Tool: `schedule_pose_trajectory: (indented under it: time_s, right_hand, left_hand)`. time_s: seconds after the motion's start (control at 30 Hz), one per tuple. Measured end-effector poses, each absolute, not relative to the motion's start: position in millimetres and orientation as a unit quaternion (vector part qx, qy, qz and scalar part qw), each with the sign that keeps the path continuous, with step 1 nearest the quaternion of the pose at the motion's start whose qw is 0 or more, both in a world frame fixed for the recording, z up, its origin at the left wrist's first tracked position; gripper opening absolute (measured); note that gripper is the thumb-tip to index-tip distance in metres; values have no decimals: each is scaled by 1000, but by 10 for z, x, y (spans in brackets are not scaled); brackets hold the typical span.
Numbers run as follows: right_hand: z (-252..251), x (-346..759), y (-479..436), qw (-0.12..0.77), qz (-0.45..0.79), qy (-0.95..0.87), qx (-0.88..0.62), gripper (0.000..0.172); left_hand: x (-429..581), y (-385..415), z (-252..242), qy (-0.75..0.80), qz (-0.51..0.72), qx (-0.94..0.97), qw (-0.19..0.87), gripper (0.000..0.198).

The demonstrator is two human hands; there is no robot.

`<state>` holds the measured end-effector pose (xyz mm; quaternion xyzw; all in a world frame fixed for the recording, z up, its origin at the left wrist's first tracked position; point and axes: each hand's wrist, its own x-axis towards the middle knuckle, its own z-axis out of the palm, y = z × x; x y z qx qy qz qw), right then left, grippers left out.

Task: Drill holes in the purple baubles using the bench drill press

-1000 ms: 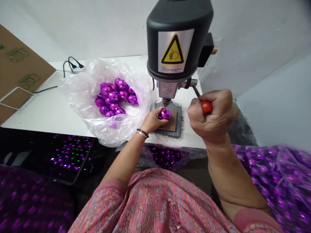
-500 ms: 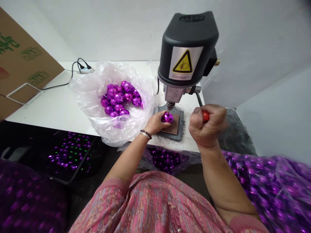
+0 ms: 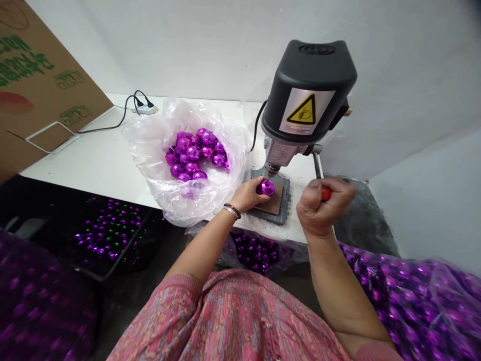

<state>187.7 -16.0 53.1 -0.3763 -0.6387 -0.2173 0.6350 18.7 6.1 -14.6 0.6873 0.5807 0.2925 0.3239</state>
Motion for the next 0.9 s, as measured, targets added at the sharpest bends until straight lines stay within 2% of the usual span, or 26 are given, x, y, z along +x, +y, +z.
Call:
schedule_pose_trajectory:
  time_s: [0.13,0.27,0.4,0.47,0.53,0.63,0.67,0.73,0.83,0.9]
  right_hand:
    - [895,1885,-70,648,-182,-620,-403,15]
    - [1223,1920,14,625,-84,-612,-477,21]
    - [1254,1931,31,624,-78,-607,-485,17]
    - [1223,1931,28,625,-80,-606,-485,16]
    - [1202,1935,26,625,-81,-607,-485,16]
    - [1190,1950,27,623,-86,-611,-481,16]
    - [1188,1956,27,621,-86,-615,-479,17]
    - [1181,1967,25,622,-86,-621,-469,18]
    - [1176,1966,8,627,-88,-628,-452,19]
    - [1183,1953,-12,628,-89,-625,-456,18]
  left_hand:
    - [185,24,-158,589,295,677,329,63]
    - [108,-211,-148,575,295,694,318,61]
    - [-93,-536,-13,493,267,766,316,81]
    - [-267,-603,128,484,272,763,330,71]
    - [-498,-558,278,532,296,728,314,47]
    - [-892,-330,400,687,310,636,164,31]
    - [-1007,-242,399,737,283,603,111,30]
    - [-1177,-93,341,816,190,541,70,28]
    - [-1257,18,200,854,69,506,103,33]
    - [-1230,32,132,842,36,524,121,39]
